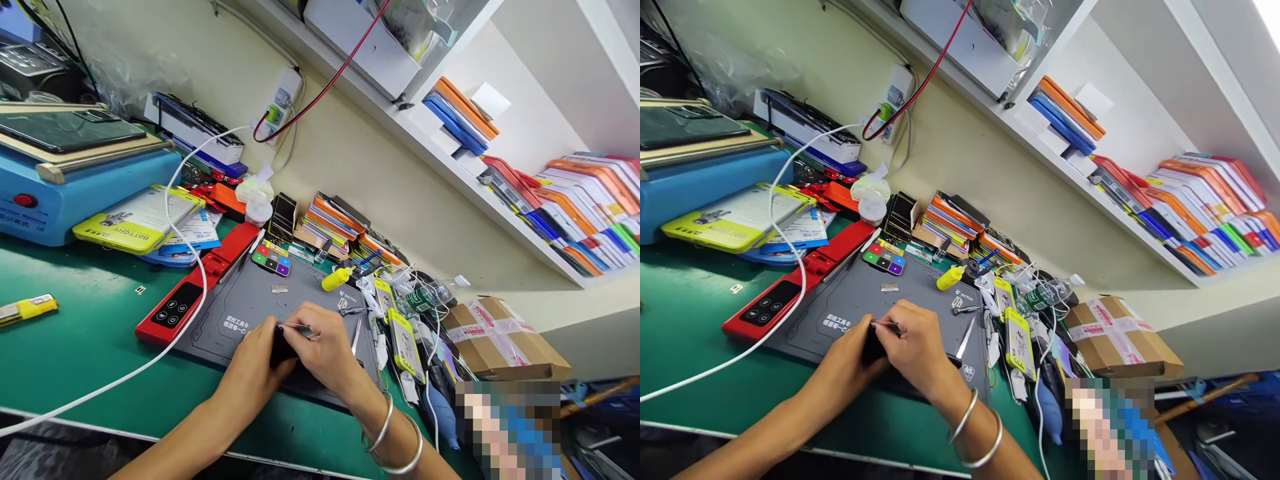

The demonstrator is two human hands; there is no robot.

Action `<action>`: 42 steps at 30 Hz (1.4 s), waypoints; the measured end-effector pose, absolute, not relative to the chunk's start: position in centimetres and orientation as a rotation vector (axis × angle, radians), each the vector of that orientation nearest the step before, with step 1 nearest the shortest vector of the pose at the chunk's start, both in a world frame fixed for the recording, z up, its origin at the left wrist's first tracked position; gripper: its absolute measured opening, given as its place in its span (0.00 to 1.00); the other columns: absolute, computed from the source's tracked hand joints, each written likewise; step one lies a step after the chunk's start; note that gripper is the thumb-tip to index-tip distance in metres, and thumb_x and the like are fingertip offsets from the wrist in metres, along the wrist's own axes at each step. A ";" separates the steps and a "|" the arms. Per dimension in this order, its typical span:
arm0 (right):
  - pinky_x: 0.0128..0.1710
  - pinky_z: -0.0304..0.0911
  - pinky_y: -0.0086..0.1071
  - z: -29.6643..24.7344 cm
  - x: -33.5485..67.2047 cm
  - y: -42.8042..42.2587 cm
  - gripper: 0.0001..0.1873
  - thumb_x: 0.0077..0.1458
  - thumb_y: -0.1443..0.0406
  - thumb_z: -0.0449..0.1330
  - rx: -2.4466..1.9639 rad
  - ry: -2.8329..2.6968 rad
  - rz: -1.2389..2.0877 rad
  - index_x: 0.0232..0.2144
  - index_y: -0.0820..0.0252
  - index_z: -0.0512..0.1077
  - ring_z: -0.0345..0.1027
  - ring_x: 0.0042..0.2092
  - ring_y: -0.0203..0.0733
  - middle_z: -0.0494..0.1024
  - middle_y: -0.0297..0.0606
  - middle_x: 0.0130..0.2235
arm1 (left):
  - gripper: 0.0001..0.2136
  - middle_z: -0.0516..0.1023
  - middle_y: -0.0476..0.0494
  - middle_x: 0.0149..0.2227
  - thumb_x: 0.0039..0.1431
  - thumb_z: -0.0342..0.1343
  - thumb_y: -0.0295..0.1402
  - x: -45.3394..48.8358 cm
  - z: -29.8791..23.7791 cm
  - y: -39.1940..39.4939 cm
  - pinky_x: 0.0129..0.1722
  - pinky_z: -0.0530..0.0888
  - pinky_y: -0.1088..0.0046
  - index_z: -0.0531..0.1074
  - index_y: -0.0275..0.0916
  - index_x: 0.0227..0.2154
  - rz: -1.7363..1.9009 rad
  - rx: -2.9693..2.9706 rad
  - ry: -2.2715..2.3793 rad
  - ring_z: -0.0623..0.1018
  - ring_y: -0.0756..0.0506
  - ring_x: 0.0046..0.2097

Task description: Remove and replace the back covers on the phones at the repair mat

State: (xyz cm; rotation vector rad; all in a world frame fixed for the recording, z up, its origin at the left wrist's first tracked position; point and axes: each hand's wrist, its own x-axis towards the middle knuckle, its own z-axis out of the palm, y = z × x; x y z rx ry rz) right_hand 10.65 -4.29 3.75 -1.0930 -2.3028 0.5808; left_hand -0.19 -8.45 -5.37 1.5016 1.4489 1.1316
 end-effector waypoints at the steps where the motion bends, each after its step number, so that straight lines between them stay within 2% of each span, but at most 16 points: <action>1: 0.29 0.58 0.27 3.7 10.6 -4.1 0.08 0.50 0.72 0.58 -1.092 -2.286 0.618 0.21 0.60 0.71 0.65 0.27 0.33 0.73 0.32 0.24 | 0.08 0.75 0.44 0.34 0.49 0.53 0.30 -0.4 -5.1 -8.4 0.35 0.70 0.64 0.61 0.42 0.34 1.133 1.500 1.444 0.76 0.39 0.38; 4: 0.30 0.62 0.28 4.4 11.0 -3.8 0.06 0.49 0.71 0.60 -1.084 -2.187 0.701 0.22 0.60 0.73 0.67 0.28 0.35 0.75 0.34 0.24 | 0.06 0.76 0.47 0.30 0.49 0.54 0.30 -1.4 -3.5 -8.0 0.31 0.70 0.69 0.65 0.41 0.32 1.133 1.515 1.365 0.76 0.43 0.34; 7: 0.30 0.65 0.29 6.3 12.2 -3.7 0.06 0.50 0.68 0.61 -1.115 -1.938 0.724 0.22 0.61 0.74 0.69 0.29 0.36 0.76 0.36 0.26 | 0.09 0.78 0.49 0.33 0.50 0.56 0.34 -3.0 -0.7 -6.7 0.34 0.73 0.72 0.68 0.41 0.35 1.190 1.540 1.257 0.78 0.46 0.36; 9: 0.29 0.67 0.29 7.6 13.4 -3.7 0.08 0.50 0.63 0.63 -1.120 -1.811 0.777 0.23 0.61 0.73 0.70 0.29 0.37 0.76 0.37 0.27 | 0.11 0.79 0.49 0.35 0.52 0.55 0.37 -4.2 1.4 -5.4 0.36 0.74 0.73 0.70 0.40 0.38 1.220 1.600 1.207 0.78 0.46 0.37; 11: 0.27 0.68 0.30 8.3 14.8 -3.8 0.11 0.50 0.59 0.64 -1.115 -1.816 0.865 0.23 0.61 0.72 0.71 0.27 0.37 0.76 0.37 0.26 | 0.10 0.79 0.51 0.33 0.53 0.54 0.36 -5.1 3.3 -4.1 0.32 0.73 0.75 0.72 0.41 0.37 1.181 1.722 1.146 0.78 0.47 0.35; 14: 0.21 0.65 0.26 7.7 16.6 -3.9 0.19 0.55 0.52 0.59 -1.111 -1.951 1.023 0.23 0.61 0.67 0.69 0.21 0.35 0.71 0.32 0.20 | 0.08 0.78 0.53 0.30 0.51 0.53 0.33 -5.2 5.7 -3.1 0.29 0.71 0.75 0.74 0.44 0.35 1.055 1.976 1.088 0.77 0.48 0.32; 16: 0.16 0.57 0.23 6.7 17.4 -4.1 0.22 0.60 0.50 0.52 -1.099 -2.035 1.030 0.22 0.60 0.63 0.65 0.17 0.32 0.66 0.29 0.16 | 0.09 0.78 0.50 0.33 0.48 0.56 0.30 -4.3 6.9 -3.2 0.34 0.71 0.71 0.74 0.44 0.34 1.000 2.163 1.103 0.75 0.45 0.36; 18: 0.15 0.53 0.23 5.8 17.8 -4.5 0.23 0.64 0.53 0.47 -1.070 -2.126 0.855 0.21 0.59 0.61 0.60 0.14 0.30 0.64 0.28 0.14 | 0.11 0.76 0.46 0.36 0.42 0.60 0.31 -2.8 7.5 -3.6 0.38 0.69 0.65 0.73 0.42 0.33 0.955 2.366 1.135 0.72 0.41 0.40; 20: 0.18 0.53 0.25 5.1 18.0 -5.0 0.22 0.65 0.57 0.45 -1.048 -2.213 0.545 0.20 0.58 0.60 0.59 0.15 0.30 0.65 0.29 0.14 | 0.13 0.74 0.44 0.36 0.39 0.64 0.33 -1.1 7.5 -4.2 0.36 0.68 0.63 0.71 0.40 0.31 0.893 2.545 1.167 0.70 0.39 0.40; 22: 0.21 0.53 0.27 4.7 18.1 -5.7 0.22 0.65 0.61 0.45 -1.034 -2.246 0.260 0.19 0.58 0.60 0.60 0.17 0.31 0.67 0.31 0.15 | 0.13 0.74 0.43 0.36 0.41 0.64 0.34 0.2 7.0 -4.6 0.35 0.67 0.62 0.69 0.39 0.31 0.851 2.652 1.201 0.68 0.39 0.39; 24: 0.22 0.52 0.28 4.5 18.1 -6.2 0.21 0.65 0.63 0.45 -1.026 -2.230 0.113 0.19 0.57 0.60 0.60 0.18 0.32 0.67 0.32 0.15 | 0.12 0.73 0.43 0.37 0.45 0.62 0.33 0.9 6.4 -4.9 0.35 0.66 0.61 0.68 0.39 0.33 0.837 2.699 1.227 0.67 0.39 0.39; 29: 0.20 0.50 0.28 4.5 18.0 -6.5 0.19 0.64 0.66 0.47 -0.950 -2.199 0.119 0.19 0.57 0.59 0.57 0.17 0.31 0.65 0.30 0.15 | 0.07 0.72 0.42 0.38 0.53 0.54 0.29 1.0 5.6 -5.7 0.35 0.64 0.61 0.67 0.40 0.36 0.861 2.787 1.307 0.66 0.40 0.39; 35: 0.20 0.48 0.28 5.5 17.7 -6.4 0.18 0.63 0.66 0.48 -0.930 -2.263 0.232 0.19 0.57 0.57 0.53 0.18 0.30 0.60 0.28 0.15 | 0.12 0.71 0.43 0.37 0.54 0.50 0.26 0.7 5.6 -6.7 0.35 0.63 0.60 0.67 0.39 0.42 0.932 2.764 1.348 0.67 0.40 0.40; 39: 0.20 0.44 0.28 7.0 17.9 -6.4 0.18 0.61 0.67 0.50 -0.947 -2.352 0.261 0.19 0.58 0.55 0.45 0.18 0.29 0.54 0.26 0.17 | 0.10 0.71 0.44 0.36 0.56 0.48 0.27 0.8 5.6 -7.0 0.34 0.62 0.60 0.67 0.39 0.40 0.969 2.723 1.372 0.66 0.40 0.39; 42: 0.20 0.43 0.28 8.8 17.7 -6.3 0.17 0.60 0.68 0.50 -0.996 -2.432 0.267 0.19 0.59 0.55 0.42 0.19 0.29 0.53 0.26 0.17 | 0.08 0.71 0.44 0.35 0.56 0.48 0.28 0.9 5.5 -6.9 0.34 0.61 0.61 0.68 0.39 0.38 0.990 2.712 1.367 0.66 0.40 0.39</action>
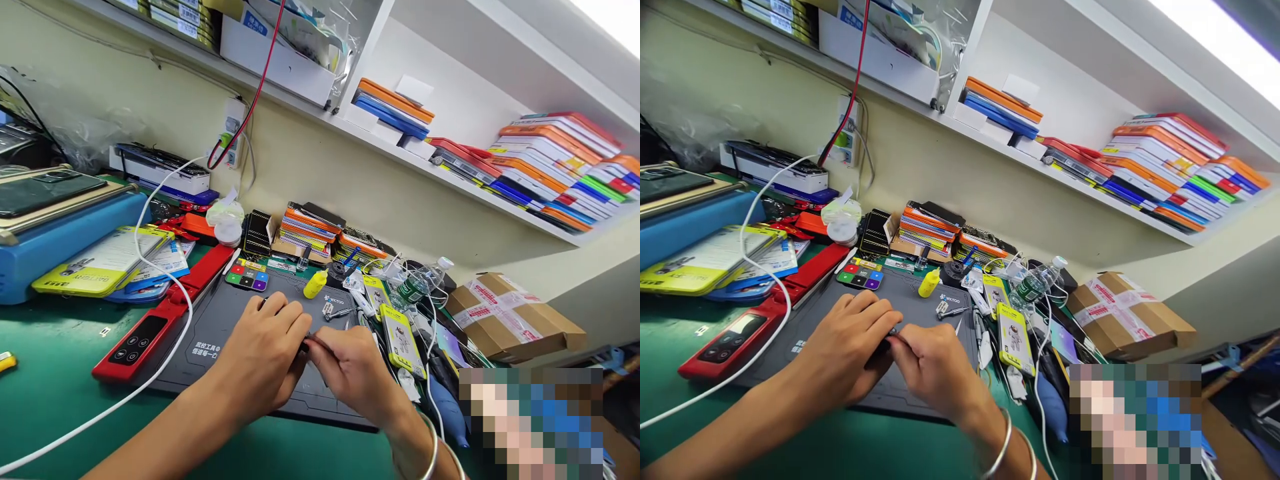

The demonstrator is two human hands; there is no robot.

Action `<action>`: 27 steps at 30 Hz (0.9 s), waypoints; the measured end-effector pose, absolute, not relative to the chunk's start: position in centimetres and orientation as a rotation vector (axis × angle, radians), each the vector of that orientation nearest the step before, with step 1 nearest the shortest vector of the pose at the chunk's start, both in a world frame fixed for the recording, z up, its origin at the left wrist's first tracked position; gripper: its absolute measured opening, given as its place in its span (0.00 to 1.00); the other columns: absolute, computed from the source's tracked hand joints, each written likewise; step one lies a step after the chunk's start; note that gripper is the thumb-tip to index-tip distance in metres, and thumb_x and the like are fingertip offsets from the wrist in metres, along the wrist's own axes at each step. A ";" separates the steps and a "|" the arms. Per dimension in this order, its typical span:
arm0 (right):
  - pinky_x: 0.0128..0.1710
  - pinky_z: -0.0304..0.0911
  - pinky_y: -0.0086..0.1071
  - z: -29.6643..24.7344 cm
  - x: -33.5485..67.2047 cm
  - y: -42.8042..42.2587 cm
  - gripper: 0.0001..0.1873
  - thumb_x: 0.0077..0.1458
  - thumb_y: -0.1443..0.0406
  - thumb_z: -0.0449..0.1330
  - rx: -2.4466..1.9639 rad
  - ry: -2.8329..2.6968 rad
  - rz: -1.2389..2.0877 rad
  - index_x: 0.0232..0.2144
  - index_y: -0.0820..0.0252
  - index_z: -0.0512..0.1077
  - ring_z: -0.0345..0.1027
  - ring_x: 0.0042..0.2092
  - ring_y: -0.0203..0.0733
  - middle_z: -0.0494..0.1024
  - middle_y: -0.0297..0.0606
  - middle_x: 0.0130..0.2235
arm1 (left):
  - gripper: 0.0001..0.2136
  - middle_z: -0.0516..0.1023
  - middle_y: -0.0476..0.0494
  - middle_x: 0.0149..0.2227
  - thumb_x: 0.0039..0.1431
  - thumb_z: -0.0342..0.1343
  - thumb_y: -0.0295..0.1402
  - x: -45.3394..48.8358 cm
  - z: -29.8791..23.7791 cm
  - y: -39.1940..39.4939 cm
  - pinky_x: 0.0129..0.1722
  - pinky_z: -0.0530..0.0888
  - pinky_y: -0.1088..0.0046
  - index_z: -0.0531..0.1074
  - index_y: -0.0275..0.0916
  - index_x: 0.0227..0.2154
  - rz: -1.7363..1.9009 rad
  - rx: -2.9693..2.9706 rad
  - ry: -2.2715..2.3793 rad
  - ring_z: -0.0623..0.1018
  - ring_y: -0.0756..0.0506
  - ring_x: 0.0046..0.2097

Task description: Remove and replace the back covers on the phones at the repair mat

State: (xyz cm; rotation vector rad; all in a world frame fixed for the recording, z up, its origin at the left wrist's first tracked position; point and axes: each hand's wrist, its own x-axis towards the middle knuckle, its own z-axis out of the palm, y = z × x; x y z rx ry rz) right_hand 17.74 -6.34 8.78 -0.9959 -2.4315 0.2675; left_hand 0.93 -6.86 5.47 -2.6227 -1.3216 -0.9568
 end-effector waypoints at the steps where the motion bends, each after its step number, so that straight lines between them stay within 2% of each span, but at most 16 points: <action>1: 0.20 0.43 0.28 9.5 17.6 -6.3 0.17 0.59 0.68 0.51 -1.014 -2.467 0.272 0.18 0.59 0.56 0.42 0.19 0.29 0.53 0.26 0.17 | 0.08 0.71 0.44 0.35 0.56 0.48 0.28 1.0 5.5 -6.8 0.33 0.61 0.61 0.68 0.39 0.38 -0.964 -2.621 -1.324 0.66 0.41 0.38; 6: 0.19 0.40 0.28 12.5 16.6 -5.9 0.18 0.56 0.71 0.53 -1.089 -2.643 0.239 0.16 0.60 0.58 0.42 0.19 0.28 0.53 0.25 0.16 | 0.07 0.72 0.44 0.32 0.57 0.49 0.31 1.2 5.3 -6.4 0.32 0.60 0.62 0.68 0.39 0.37 -1.019 -2.573 -1.347 0.68 0.42 0.36; 8: 0.19 0.40 0.29 13.0 16.5 -5.9 0.18 0.55 0.71 0.55 -1.113 -2.689 0.203 0.15 0.60 0.59 0.43 0.18 0.28 0.54 0.25 0.15 | 0.08 0.73 0.44 0.34 0.56 0.50 0.32 1.2 4.9 -6.3 0.34 0.62 0.62 0.67 0.40 0.39 -1.099 -2.532 -1.334 0.69 0.42 0.38; 10: 0.20 0.41 0.29 13.1 16.5 -5.9 0.18 0.56 0.69 0.56 -1.149 -2.712 0.199 0.15 0.60 0.60 0.46 0.18 0.28 0.57 0.26 0.16 | 0.16 0.72 0.40 0.42 0.54 0.53 0.35 1.4 4.3 -6.2 0.38 0.66 0.62 0.64 0.39 0.46 -1.284 -2.419 -1.365 0.70 0.40 0.44; 12: 0.21 0.42 0.29 12.8 16.8 -6.0 0.18 0.58 0.67 0.54 -1.196 -2.716 0.210 0.17 0.60 0.60 0.48 0.19 0.28 0.59 0.27 0.17 | 0.29 0.67 0.34 0.51 0.51 0.57 0.41 1.7 3.5 -6.1 0.43 0.69 0.61 0.56 0.36 0.54 -1.513 -2.256 -1.515 0.69 0.37 0.51; 14: 0.21 0.41 0.29 12.4 17.1 -6.2 0.19 0.61 0.66 0.51 -1.240 -2.703 0.156 0.18 0.60 0.59 0.48 0.19 0.29 0.59 0.27 0.17 | 0.36 0.65 0.33 0.52 0.49 0.57 0.45 2.2 2.7 -6.3 0.42 0.72 0.61 0.51 0.36 0.57 -1.670 -2.169 -1.738 0.70 0.37 0.51; 19: 0.21 0.38 0.32 11.8 17.2 -6.3 0.20 0.62 0.63 0.48 -1.284 -2.664 -0.115 0.18 0.59 0.57 0.45 0.19 0.30 0.56 0.28 0.16 | 0.29 0.70 0.42 0.42 0.50 0.55 0.41 3.1 2.1 -6.6 0.34 0.73 0.64 0.53 0.42 0.54 -1.733 -2.190 -1.942 0.75 0.40 0.39; 27: 0.22 0.40 0.32 13.0 16.5 -5.6 0.21 0.64 0.63 0.47 -1.298 -2.787 -0.077 0.18 0.59 0.56 0.46 0.19 0.31 0.56 0.28 0.16 | 0.27 0.68 0.44 0.40 0.47 0.54 0.35 2.8 2.2 -6.3 0.31 0.71 0.66 0.54 0.43 0.51 -1.709 -2.244 -1.904 0.73 0.41 0.38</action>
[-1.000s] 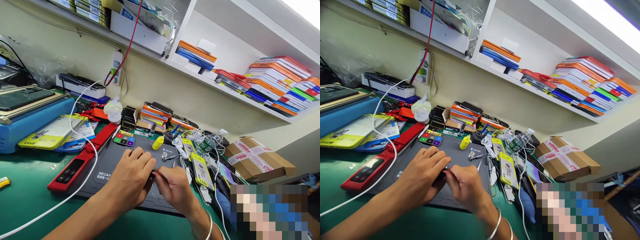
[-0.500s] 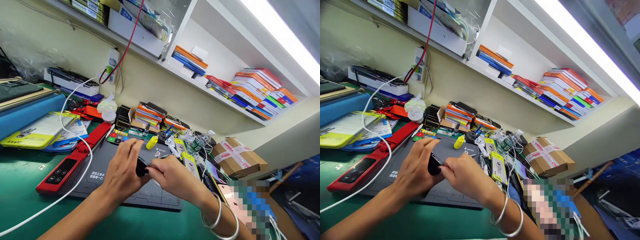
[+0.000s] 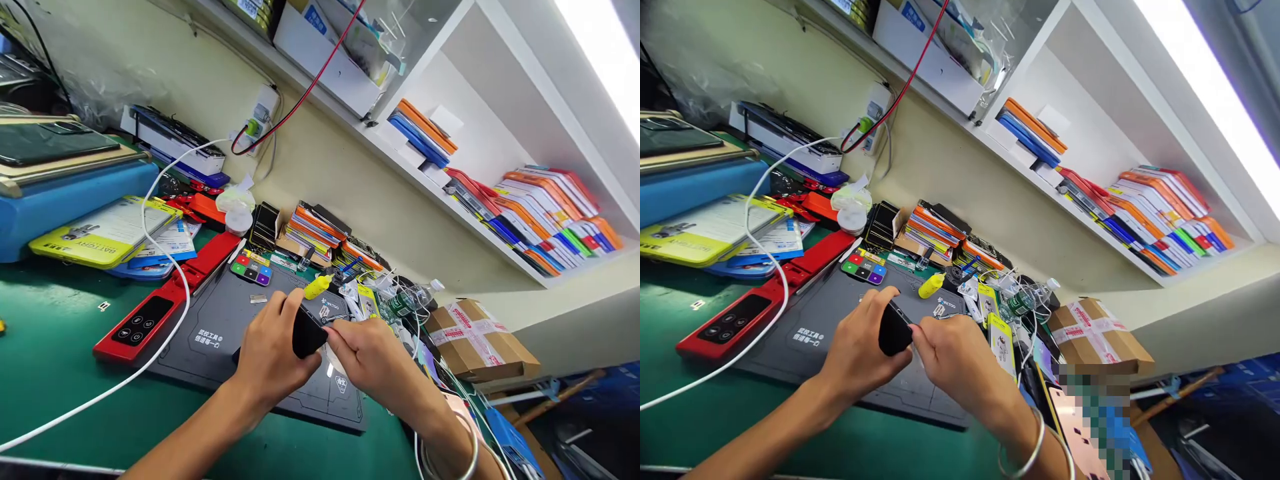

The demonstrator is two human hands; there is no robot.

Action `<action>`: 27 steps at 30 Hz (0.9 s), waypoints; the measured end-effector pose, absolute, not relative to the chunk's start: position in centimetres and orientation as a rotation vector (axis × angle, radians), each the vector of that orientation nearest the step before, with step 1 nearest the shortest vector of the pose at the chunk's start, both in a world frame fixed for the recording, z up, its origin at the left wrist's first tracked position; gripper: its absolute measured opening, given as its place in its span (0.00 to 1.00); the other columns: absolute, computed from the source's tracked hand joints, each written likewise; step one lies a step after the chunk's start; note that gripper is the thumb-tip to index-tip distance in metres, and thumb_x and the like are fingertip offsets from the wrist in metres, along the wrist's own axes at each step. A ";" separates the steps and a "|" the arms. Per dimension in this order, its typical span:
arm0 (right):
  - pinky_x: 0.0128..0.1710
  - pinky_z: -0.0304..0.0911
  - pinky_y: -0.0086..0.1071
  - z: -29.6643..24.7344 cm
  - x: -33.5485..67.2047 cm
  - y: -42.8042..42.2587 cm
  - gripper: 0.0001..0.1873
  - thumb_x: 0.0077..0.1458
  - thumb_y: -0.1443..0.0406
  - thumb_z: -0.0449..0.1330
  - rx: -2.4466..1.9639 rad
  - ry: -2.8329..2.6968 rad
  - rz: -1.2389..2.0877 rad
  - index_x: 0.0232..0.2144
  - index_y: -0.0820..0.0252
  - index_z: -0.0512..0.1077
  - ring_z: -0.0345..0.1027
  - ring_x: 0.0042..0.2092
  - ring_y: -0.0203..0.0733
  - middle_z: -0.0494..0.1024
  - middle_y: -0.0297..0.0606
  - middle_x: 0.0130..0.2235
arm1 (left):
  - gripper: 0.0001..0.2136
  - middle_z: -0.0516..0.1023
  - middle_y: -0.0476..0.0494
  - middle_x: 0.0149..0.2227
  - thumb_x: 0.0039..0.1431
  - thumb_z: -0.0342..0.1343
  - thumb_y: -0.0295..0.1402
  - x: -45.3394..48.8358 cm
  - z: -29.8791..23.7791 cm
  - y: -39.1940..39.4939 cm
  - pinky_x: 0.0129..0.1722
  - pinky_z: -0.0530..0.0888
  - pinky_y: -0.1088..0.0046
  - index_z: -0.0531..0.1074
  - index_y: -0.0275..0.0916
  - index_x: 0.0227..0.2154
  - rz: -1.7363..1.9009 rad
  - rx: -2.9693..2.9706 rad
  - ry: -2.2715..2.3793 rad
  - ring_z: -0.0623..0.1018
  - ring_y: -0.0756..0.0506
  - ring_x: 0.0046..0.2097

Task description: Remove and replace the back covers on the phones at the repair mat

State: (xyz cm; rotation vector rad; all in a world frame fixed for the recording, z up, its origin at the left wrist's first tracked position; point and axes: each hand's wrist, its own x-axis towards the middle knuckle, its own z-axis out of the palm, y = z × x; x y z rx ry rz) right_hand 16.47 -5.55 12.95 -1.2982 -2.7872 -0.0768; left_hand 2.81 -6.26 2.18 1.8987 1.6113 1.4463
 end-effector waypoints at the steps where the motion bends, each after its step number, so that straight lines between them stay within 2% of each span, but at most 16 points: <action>1: 0.22 0.40 0.32 13.2 16.4 -5.4 0.21 0.64 0.63 0.47 -1.304 -2.809 -0.078 0.18 0.59 0.57 0.46 0.19 0.31 0.57 0.28 0.16 | 0.27 0.68 0.45 0.40 0.46 0.53 0.35 2.8 2.1 -6.2 0.31 0.71 0.66 0.54 0.43 0.51 1.443 1.900 1.608 0.73 0.41 0.37; 6: 0.23 0.39 0.32 14.3 16.0 -4.4 0.21 0.64 0.63 0.47 -1.320 -2.944 -0.080 0.18 0.60 0.60 0.46 0.20 0.31 0.60 0.29 0.17 | 0.27 0.67 0.46 0.40 0.46 0.52 0.35 3.0 2.0 -5.8 0.30 0.69 0.67 0.53 0.45 0.52 1.437 1.886 1.604 0.73 0.42 0.36; 18: 0.24 0.38 0.32 15.6 14.5 -2.4 0.21 0.64 0.60 0.46 -1.339 -3.157 -0.135 0.20 0.60 0.60 0.47 0.21 0.30 0.58 0.29 0.18 | 0.28 0.67 0.47 0.39 0.44 0.50 0.33 2.9 2.1 -5.3 0.29 0.69 0.68 0.51 0.48 0.51 1.392 1.880 1.588 0.73 0.43 0.35; 27: 0.25 0.42 0.30 16.0 14.5 -0.8 0.18 0.61 0.66 0.49 -1.058 -3.173 0.276 0.18 0.60 0.53 0.44 0.21 0.29 0.54 0.26 0.18 | 0.28 0.66 0.46 0.40 0.44 0.50 0.34 2.7 2.4 -5.4 0.28 0.68 0.68 0.50 0.48 0.51 1.342 1.913 1.569 0.74 0.42 0.36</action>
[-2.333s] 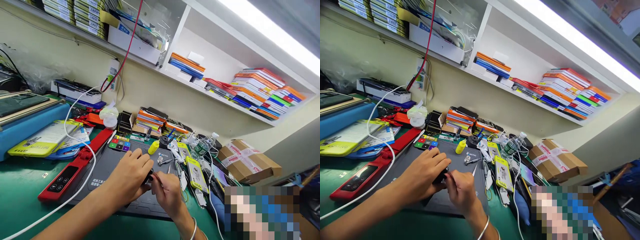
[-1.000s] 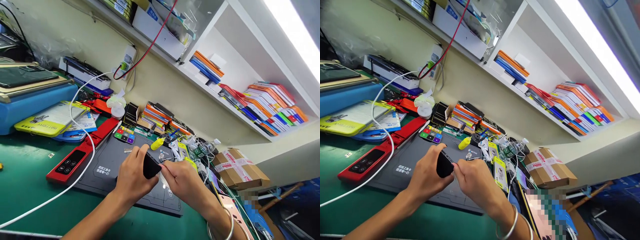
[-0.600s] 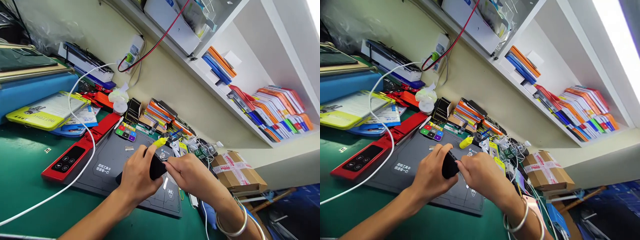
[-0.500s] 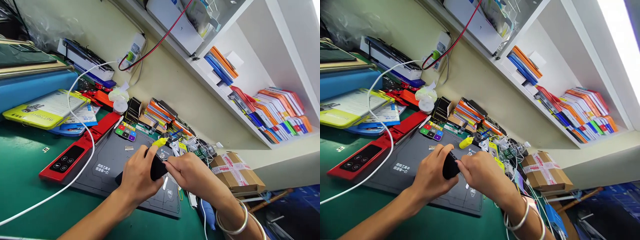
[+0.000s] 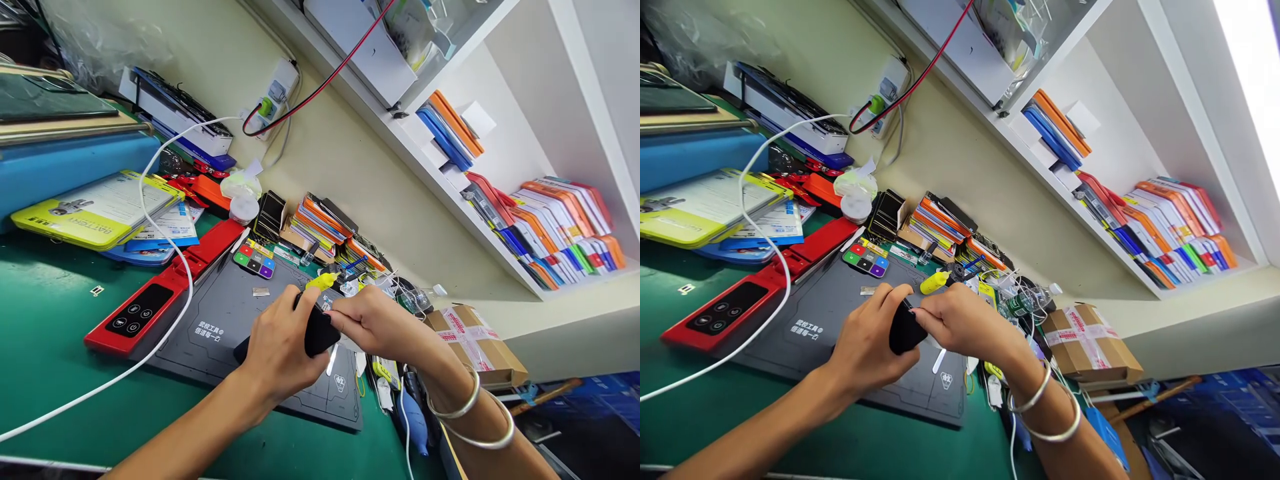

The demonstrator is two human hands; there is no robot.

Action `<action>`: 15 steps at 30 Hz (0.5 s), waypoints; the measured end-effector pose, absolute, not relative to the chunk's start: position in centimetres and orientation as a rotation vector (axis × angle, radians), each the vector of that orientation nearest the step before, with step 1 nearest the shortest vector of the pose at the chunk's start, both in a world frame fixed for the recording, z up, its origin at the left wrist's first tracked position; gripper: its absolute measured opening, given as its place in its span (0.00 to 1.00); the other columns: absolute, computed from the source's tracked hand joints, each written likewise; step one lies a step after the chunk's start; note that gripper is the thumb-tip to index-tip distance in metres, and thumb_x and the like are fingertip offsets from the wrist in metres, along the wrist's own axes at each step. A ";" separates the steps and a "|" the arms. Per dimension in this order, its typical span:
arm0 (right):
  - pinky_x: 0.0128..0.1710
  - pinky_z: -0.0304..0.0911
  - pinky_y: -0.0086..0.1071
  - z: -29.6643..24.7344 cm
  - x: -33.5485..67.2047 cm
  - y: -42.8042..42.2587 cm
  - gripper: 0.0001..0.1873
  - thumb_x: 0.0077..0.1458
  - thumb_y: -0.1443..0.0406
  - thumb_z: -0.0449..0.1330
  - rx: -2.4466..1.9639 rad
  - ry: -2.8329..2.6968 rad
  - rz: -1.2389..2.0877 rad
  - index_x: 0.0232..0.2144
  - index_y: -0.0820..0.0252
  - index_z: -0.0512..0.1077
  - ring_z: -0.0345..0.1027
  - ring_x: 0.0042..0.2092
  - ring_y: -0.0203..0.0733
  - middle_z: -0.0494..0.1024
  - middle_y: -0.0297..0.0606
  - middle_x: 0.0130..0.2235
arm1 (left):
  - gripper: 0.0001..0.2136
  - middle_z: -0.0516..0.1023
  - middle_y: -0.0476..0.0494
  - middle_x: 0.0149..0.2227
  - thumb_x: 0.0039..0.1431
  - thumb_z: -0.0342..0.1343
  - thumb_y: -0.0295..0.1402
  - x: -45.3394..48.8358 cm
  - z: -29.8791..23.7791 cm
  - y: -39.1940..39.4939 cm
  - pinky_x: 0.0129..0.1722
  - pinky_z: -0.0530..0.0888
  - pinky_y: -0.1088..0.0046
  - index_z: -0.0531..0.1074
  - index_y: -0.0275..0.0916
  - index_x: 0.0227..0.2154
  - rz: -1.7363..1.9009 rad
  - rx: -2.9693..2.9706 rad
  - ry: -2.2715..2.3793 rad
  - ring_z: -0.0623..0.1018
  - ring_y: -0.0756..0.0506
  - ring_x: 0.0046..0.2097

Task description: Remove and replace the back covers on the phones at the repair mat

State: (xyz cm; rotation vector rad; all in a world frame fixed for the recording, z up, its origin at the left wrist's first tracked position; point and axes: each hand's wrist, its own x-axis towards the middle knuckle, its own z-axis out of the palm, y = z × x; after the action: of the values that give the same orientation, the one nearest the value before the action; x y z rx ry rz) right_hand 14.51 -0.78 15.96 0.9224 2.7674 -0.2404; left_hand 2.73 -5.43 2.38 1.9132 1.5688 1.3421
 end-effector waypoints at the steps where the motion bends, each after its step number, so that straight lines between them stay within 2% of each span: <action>1: 0.25 0.43 0.29 16.0 14.5 -0.6 0.18 0.60 0.67 0.49 0.909 2.773 -0.268 0.18 0.60 0.52 0.43 0.20 0.28 0.54 0.25 0.18 | 0.28 0.66 0.46 0.40 0.44 0.50 0.34 2.7 2.4 -5.4 0.29 0.68 0.67 0.50 0.48 0.51 1.339 1.914 1.570 0.74 0.42 0.36; 11: 0.23 0.42 0.28 15.4 14.0 0.0 0.19 0.59 0.67 0.49 0.940 2.843 -0.367 0.18 0.59 0.49 0.42 0.20 0.27 0.51 0.25 0.17 | 0.29 0.65 0.46 0.41 0.43 0.49 0.35 2.9 2.3 -5.1 0.28 0.68 0.67 0.50 0.48 0.51 1.276 1.891 1.587 0.74 0.41 0.37; 15: 0.21 0.44 0.26 16.1 14.6 0.7 0.18 0.58 0.65 0.51 1.077 2.748 -0.554 0.17 0.60 0.55 0.47 0.20 0.27 0.55 0.25 0.17 | 0.29 0.66 0.46 0.40 0.44 0.50 0.36 3.0 2.6 -5.1 0.29 0.69 0.66 0.51 0.48 0.53 1.237 1.893 1.584 0.75 0.39 0.38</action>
State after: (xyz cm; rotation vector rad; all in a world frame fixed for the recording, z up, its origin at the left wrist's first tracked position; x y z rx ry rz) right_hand 14.62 0.73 16.13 1.0770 2.7482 -0.5536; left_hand 2.96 -5.08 2.55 1.8928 1.5840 1.2365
